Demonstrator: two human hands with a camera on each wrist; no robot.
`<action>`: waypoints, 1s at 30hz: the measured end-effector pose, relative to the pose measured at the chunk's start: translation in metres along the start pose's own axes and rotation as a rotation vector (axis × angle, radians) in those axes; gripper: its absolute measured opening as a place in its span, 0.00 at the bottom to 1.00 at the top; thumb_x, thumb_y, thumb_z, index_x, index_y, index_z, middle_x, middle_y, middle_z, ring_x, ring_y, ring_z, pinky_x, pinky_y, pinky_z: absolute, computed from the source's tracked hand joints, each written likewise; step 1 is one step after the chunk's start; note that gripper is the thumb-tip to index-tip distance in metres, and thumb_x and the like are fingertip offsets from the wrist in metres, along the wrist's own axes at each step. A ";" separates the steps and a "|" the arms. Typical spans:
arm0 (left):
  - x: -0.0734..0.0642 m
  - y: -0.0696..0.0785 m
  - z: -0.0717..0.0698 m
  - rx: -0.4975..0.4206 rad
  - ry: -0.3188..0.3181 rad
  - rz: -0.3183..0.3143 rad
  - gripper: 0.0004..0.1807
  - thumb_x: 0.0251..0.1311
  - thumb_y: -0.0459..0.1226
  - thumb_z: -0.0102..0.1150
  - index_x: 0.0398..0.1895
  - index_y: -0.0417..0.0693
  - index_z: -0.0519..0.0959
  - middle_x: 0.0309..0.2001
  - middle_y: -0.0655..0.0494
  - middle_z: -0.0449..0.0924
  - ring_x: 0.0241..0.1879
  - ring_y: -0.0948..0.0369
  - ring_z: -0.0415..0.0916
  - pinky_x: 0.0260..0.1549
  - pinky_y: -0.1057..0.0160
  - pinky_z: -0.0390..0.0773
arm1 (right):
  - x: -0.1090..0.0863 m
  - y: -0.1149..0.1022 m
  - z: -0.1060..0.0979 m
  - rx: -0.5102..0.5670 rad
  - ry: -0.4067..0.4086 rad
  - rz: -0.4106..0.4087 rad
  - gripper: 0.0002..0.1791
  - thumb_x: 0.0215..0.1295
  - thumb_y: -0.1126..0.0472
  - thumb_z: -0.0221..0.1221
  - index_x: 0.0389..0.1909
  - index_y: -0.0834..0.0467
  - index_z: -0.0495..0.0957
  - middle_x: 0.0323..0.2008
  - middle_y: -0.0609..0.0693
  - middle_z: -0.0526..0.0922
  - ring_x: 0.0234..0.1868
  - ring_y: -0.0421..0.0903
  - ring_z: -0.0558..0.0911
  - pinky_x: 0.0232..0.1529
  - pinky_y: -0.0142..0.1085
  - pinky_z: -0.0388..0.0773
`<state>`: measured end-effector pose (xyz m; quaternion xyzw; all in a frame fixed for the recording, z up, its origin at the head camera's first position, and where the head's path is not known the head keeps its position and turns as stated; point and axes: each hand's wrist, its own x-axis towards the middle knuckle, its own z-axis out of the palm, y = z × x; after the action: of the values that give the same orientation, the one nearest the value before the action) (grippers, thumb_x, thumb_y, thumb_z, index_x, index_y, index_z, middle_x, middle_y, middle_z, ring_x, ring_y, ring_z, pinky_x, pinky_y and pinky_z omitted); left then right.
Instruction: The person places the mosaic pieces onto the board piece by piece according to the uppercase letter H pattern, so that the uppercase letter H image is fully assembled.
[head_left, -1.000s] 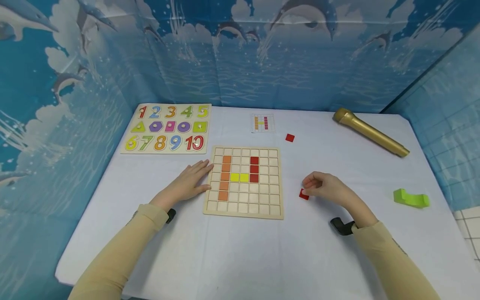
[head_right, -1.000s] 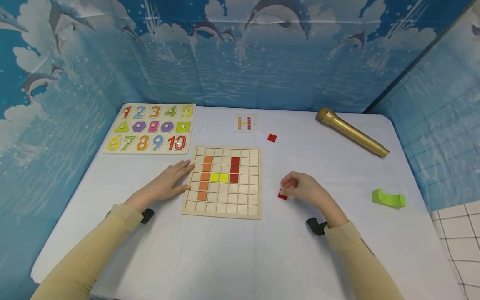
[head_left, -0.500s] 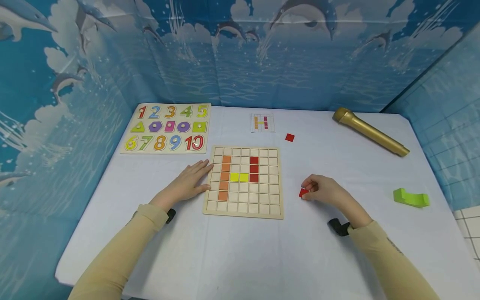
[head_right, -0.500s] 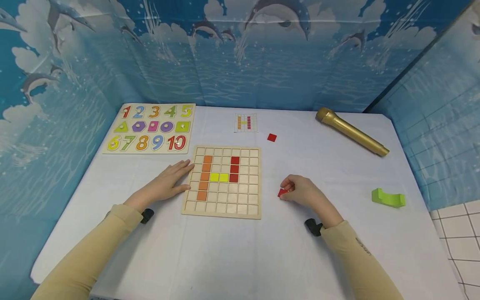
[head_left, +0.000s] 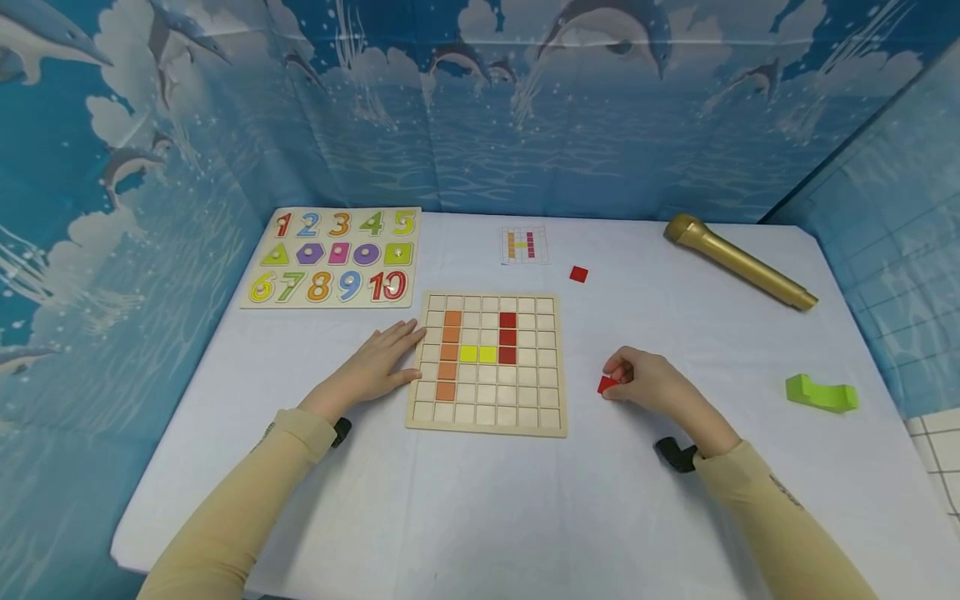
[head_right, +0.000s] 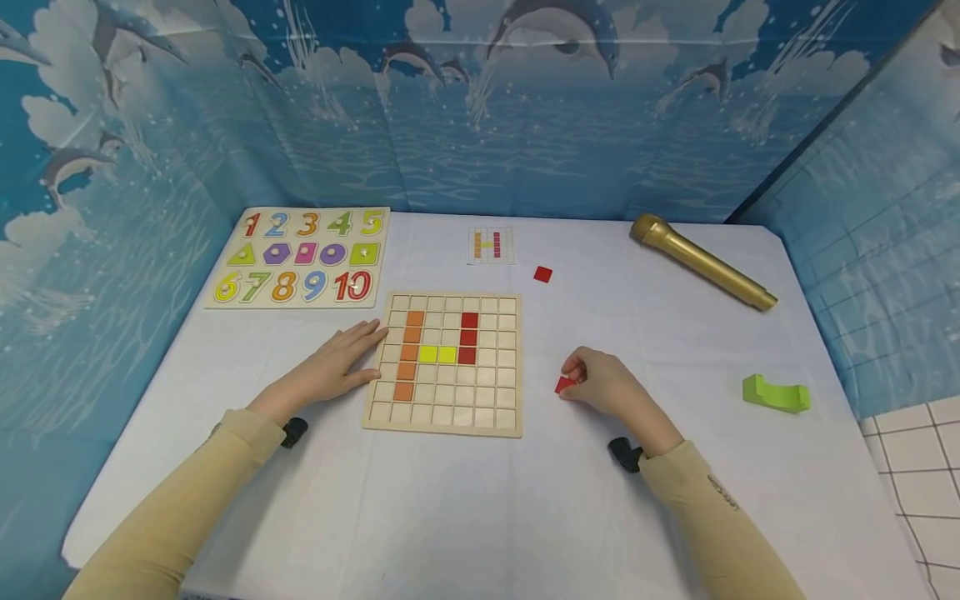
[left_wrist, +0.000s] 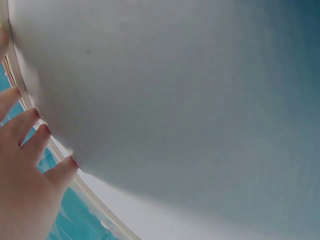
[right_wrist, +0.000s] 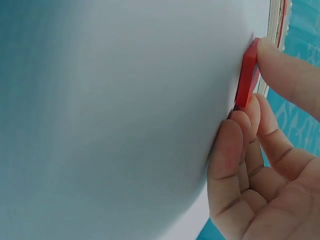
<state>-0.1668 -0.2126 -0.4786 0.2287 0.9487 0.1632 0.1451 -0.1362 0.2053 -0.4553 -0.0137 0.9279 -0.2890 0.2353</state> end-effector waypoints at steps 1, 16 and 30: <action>0.000 0.000 0.000 0.002 0.001 0.001 0.41 0.66 0.49 0.59 0.78 0.48 0.55 0.79 0.46 0.47 0.78 0.47 0.44 0.76 0.40 0.46 | 0.000 0.000 0.000 0.003 0.003 0.000 0.17 0.58 0.61 0.69 0.43 0.62 0.75 0.35 0.53 0.75 0.38 0.48 0.73 0.37 0.34 0.72; 0.001 -0.002 0.002 0.003 -0.003 0.001 0.41 0.66 0.50 0.59 0.78 0.50 0.54 0.79 0.47 0.47 0.78 0.47 0.44 0.76 0.41 0.46 | -0.003 0.000 -0.001 0.047 -0.006 -0.035 0.13 0.57 0.60 0.69 0.39 0.60 0.78 0.33 0.50 0.77 0.36 0.46 0.74 0.37 0.34 0.72; 0.001 -0.001 0.001 0.004 -0.005 -0.003 0.41 0.67 0.50 0.58 0.78 0.50 0.54 0.79 0.46 0.47 0.78 0.47 0.44 0.76 0.41 0.45 | 0.018 -0.052 0.011 0.173 0.009 -0.173 0.10 0.58 0.59 0.69 0.35 0.58 0.79 0.31 0.49 0.82 0.33 0.45 0.77 0.38 0.34 0.74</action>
<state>-0.1673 -0.2129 -0.4801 0.2279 0.9489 0.1607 0.1475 -0.1528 0.1527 -0.4426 -0.0723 0.8957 -0.3875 0.2057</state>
